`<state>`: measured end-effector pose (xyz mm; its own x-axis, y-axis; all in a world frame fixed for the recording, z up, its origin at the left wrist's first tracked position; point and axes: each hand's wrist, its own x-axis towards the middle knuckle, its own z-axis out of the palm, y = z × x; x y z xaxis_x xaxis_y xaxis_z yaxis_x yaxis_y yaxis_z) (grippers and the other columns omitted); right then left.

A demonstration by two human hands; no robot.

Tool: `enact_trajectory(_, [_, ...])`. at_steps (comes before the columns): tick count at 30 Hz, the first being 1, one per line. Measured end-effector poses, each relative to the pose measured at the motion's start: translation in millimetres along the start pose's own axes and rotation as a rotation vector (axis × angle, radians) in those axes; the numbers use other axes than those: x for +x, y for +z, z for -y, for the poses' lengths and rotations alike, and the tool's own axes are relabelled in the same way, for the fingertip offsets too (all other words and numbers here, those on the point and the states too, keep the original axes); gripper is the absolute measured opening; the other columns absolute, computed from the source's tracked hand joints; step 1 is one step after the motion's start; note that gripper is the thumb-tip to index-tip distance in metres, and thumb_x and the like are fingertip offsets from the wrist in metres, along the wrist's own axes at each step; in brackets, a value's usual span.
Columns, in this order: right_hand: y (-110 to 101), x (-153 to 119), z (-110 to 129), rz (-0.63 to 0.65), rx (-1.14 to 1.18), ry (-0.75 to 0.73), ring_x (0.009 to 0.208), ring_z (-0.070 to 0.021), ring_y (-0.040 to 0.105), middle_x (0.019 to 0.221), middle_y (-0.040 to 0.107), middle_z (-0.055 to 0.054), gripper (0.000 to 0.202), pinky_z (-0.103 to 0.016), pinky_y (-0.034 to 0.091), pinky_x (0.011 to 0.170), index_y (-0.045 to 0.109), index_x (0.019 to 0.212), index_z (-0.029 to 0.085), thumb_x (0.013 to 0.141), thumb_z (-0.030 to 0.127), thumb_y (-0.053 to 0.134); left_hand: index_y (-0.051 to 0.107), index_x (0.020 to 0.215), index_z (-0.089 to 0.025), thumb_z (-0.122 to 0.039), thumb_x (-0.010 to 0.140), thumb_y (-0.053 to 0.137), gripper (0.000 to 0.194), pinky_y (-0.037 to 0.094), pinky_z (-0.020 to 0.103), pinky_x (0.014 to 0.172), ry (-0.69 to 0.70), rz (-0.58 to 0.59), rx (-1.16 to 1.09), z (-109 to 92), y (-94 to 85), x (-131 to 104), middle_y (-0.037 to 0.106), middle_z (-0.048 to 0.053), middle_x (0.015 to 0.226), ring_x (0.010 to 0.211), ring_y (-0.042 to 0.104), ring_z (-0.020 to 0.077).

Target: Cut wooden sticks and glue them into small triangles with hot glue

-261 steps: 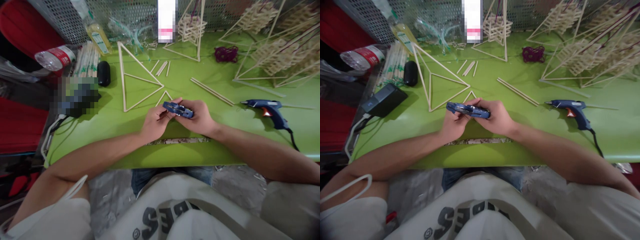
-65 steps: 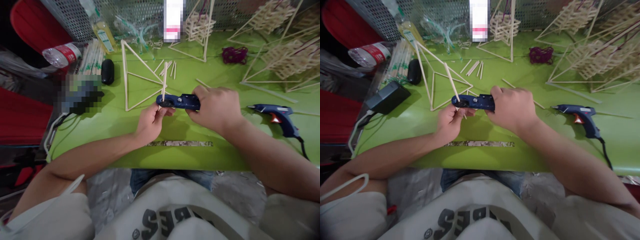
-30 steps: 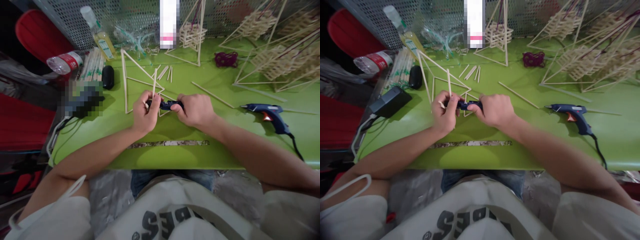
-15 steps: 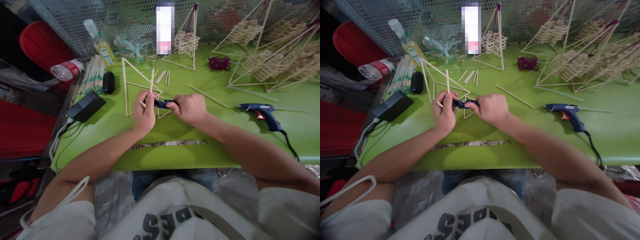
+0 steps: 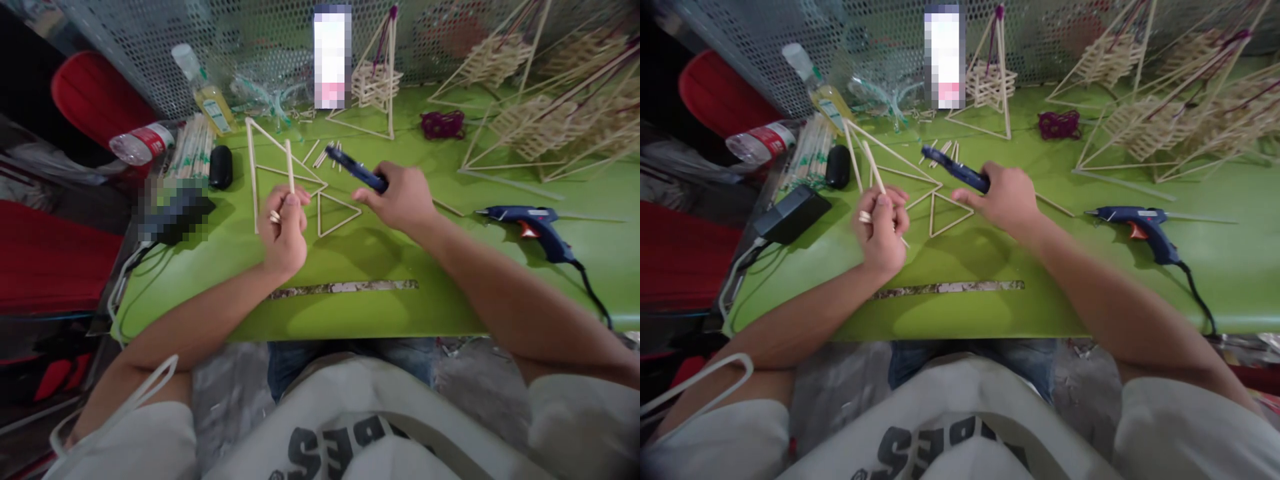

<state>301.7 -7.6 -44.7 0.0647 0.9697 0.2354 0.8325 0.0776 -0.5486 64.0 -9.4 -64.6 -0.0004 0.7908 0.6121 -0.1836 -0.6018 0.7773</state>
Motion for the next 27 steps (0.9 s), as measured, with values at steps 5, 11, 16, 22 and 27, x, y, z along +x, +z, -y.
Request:
enact_trajectory(5, [-5,-13,17,0.039,0.560,-0.036,0.069,-0.0207,0.061,0.079,0.067,-0.005,0.072,-0.041,0.057,0.063,0.065,0.087,0.024,0.077,0.094,0.078,0.072,0.101,-0.024,-0.041,0.117,0.057,0.028,0.030,0.022,0.045,0.044,0.331,-0.052,-6,17.2,-17,0.058,-0.003,0.072,0.050,0.040,0.0072])
enact_trajectory(11, [2,-25,36,0.080,0.888,-0.065,0.054,-0.0165,0.056,0.068,0.063,0.000,0.041,-0.038,0.057,0.052,0.073,0.087,0.026,0.088,0.065,0.087,0.068,0.095,-0.022,-0.047,0.115,0.060,0.033,0.048,0.027,0.059,-0.076,0.428,0.048,-5,15.3,-27,0.069,0.001,0.079,0.066,0.062,0.0117])
enact_trajectory(16, [-8,-26,34,0.219,1.009,-0.120,0.054,-0.0152,0.059,0.068,0.067,0.002,0.031,-0.034,0.057,0.050,0.079,0.096,0.025,0.087,0.054,0.088,0.070,0.093,-0.021,-0.052,0.113,0.064,0.037,0.048,0.024,0.054,-0.106,0.464,0.042,-3,13.5,-26,0.072,0.000,0.074,0.061,0.066,0.0111])
enact_trajectory(22, [-21,-34,43,0.307,1.018,-0.280,0.069,-0.0187,0.072,0.083,0.078,-0.005,0.027,-0.035,0.064,0.063,0.081,0.088,0.021,0.082,0.041,0.097,0.067,0.087,-0.021,-0.061,0.104,0.074,0.044,0.039,0.023,0.049,-0.159,0.404,-0.015,-1,15.2,-24,0.065,-0.002,0.067,0.053,0.055,0.0098])
enact_trajectory(27, [-18,-30,39,0.017,0.994,-0.225,0.060,-0.0173,0.065,0.073,0.071,-0.001,0.021,-0.036,0.060,0.058,0.081,0.091,0.024,0.091,0.043,0.090,0.066,0.106,-0.023,-0.054,0.100,0.082,0.035,0.035,0.024,0.046,-0.271,0.430,-0.057,2,12.9,-28,0.065,-0.004,0.076,0.052,0.049,0.0094])
